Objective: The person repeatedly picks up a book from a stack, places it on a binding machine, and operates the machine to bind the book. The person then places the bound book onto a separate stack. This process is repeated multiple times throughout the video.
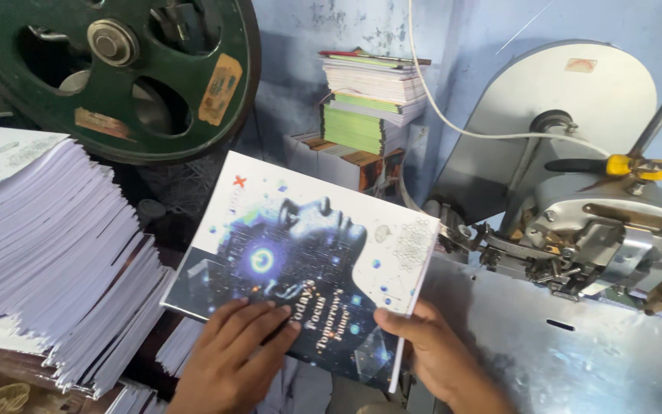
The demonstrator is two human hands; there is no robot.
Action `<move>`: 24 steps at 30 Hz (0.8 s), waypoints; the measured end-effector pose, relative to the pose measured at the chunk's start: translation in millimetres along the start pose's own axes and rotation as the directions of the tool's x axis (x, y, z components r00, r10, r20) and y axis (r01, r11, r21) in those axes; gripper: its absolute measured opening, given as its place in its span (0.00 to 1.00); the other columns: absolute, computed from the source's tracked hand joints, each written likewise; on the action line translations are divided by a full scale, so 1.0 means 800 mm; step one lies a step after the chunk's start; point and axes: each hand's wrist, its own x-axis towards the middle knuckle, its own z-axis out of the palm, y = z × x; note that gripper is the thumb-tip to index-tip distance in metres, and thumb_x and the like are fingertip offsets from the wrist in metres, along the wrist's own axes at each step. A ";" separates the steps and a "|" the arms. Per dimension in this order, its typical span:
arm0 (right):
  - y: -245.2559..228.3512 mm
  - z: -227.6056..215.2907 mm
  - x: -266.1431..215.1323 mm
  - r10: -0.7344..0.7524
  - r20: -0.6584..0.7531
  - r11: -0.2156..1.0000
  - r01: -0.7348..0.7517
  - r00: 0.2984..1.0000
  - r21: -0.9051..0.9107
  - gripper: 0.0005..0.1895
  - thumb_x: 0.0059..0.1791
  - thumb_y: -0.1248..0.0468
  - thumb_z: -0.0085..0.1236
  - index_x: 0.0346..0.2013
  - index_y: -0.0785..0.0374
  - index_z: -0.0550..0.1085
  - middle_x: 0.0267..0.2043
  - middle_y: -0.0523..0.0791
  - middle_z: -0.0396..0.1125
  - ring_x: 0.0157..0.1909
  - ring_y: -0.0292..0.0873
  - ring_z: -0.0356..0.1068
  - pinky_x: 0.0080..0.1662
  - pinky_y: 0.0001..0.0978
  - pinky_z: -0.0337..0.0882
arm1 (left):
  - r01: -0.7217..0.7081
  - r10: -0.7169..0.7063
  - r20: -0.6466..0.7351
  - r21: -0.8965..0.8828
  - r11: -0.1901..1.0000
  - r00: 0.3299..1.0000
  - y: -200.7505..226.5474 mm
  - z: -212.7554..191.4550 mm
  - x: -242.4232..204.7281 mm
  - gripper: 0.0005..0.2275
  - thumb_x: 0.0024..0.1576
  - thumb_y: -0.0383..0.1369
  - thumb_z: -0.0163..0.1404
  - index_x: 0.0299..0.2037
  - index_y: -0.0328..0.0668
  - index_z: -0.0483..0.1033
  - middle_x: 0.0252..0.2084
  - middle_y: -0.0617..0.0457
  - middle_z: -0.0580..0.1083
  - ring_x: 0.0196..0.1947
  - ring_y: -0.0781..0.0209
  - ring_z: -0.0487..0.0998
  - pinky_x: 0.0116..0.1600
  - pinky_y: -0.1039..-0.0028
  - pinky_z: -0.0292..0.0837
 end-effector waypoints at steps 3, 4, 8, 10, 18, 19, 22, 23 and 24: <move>-0.003 -0.030 -0.001 0.013 -0.078 0.998 -0.018 0.997 -0.065 0.26 0.44 0.61 0.64 0.55 0.69 0.74 0.48 0.49 0.75 0.46 0.43 0.75 0.49 0.40 0.74 | -0.046 0.046 0.008 -0.054 0.997 0.999 0.006 0.017 0.006 0.18 0.46 0.31 0.61 0.48 0.41 0.80 0.55 0.47 0.75 0.57 0.49 0.75 0.63 0.50 0.66; -0.004 -0.040 -0.002 -0.001 -0.083 0.997 -0.005 0.997 -0.073 0.26 0.44 0.61 0.63 0.55 0.69 0.74 0.48 0.49 0.76 0.47 0.43 0.76 0.50 0.40 0.74 | -0.046 0.048 0.025 -0.084 0.995 0.999 0.008 0.022 0.009 0.18 0.47 0.34 0.62 0.48 0.41 0.80 0.55 0.46 0.75 0.57 0.48 0.74 0.62 0.49 0.65; -0.007 -0.079 -0.006 -0.011 -0.135 0.993 -0.005 0.991 -0.119 0.28 0.44 0.61 0.63 0.57 0.68 0.73 0.48 0.50 0.75 0.45 0.45 0.75 0.47 0.44 0.74 | -0.055 0.064 0.049 -0.161 0.985 0.997 0.018 0.039 0.017 0.17 0.51 0.39 0.62 0.47 0.39 0.79 0.54 0.44 0.74 0.58 0.46 0.72 0.63 0.48 0.62; -0.007 -0.098 -0.009 -0.012 -0.161 0.992 -0.009 0.987 -0.127 0.27 0.44 0.61 0.63 0.56 0.69 0.73 0.48 0.50 0.75 0.45 0.46 0.75 0.47 0.45 0.74 | -0.039 0.051 0.064 -0.177 0.983 0.997 0.023 0.046 0.021 0.16 0.53 0.39 0.62 0.46 0.39 0.79 0.53 0.45 0.74 0.59 0.47 0.71 0.64 0.48 0.61; -0.003 -0.173 -0.020 -0.142 -0.195 0.960 0.087 0.971 -0.265 0.22 0.47 0.65 0.61 0.54 0.73 0.76 0.53 0.52 0.77 0.54 0.43 0.74 0.57 0.40 0.69 | 0.057 -0.045 0.058 -0.226 0.972 0.997 0.016 0.063 0.078 0.13 0.55 0.32 0.58 0.50 0.41 0.79 0.54 0.47 0.74 0.60 0.49 0.72 0.66 0.52 0.61; -0.004 -0.182 -0.023 -0.149 -0.202 0.952 0.085 0.968 -0.292 0.22 0.47 0.65 0.61 0.54 0.73 0.77 0.54 0.52 0.77 0.55 0.43 0.74 0.58 0.40 0.69 | 0.043 -0.044 0.003 -0.228 0.973 0.999 0.013 0.065 0.091 0.15 0.55 0.32 0.59 0.52 0.41 0.78 0.56 0.46 0.74 0.61 0.47 0.71 0.66 0.52 0.61; -0.009 -0.205 -0.034 -0.175 -0.209 0.922 0.086 0.962 -0.377 0.22 0.47 0.65 0.62 0.54 0.72 0.78 0.56 0.51 0.77 0.57 0.42 0.73 0.60 0.39 0.67 | 0.011 -0.037 -0.108 -0.238 0.971 0.993 0.007 0.074 0.132 0.20 0.55 0.32 0.59 0.58 0.40 0.75 0.61 0.44 0.72 0.64 0.43 0.70 0.68 0.52 0.60; -0.012 -0.210 -0.036 -0.188 -0.198 0.908 0.094 0.962 -0.408 0.22 0.46 0.64 0.62 0.54 0.71 0.78 0.56 0.50 0.77 0.58 0.41 0.72 0.61 0.38 0.66 | 0.005 -0.033 -0.112 -0.242 0.970 0.993 0.007 0.077 0.145 0.22 0.54 0.32 0.59 0.60 0.39 0.74 0.61 0.43 0.72 0.64 0.42 0.69 0.68 0.51 0.60; -0.016 -0.215 -0.039 -0.201 -0.186 0.893 0.102 0.962 -0.439 0.23 0.46 0.64 0.62 0.55 0.69 0.78 0.57 0.48 0.77 0.59 0.41 0.72 0.61 0.37 0.66 | 0.000 -0.029 -0.116 -0.246 0.969 0.993 0.007 0.080 0.158 0.24 0.53 0.31 0.59 0.61 0.38 0.74 0.62 0.43 0.72 0.65 0.41 0.69 0.68 0.50 0.59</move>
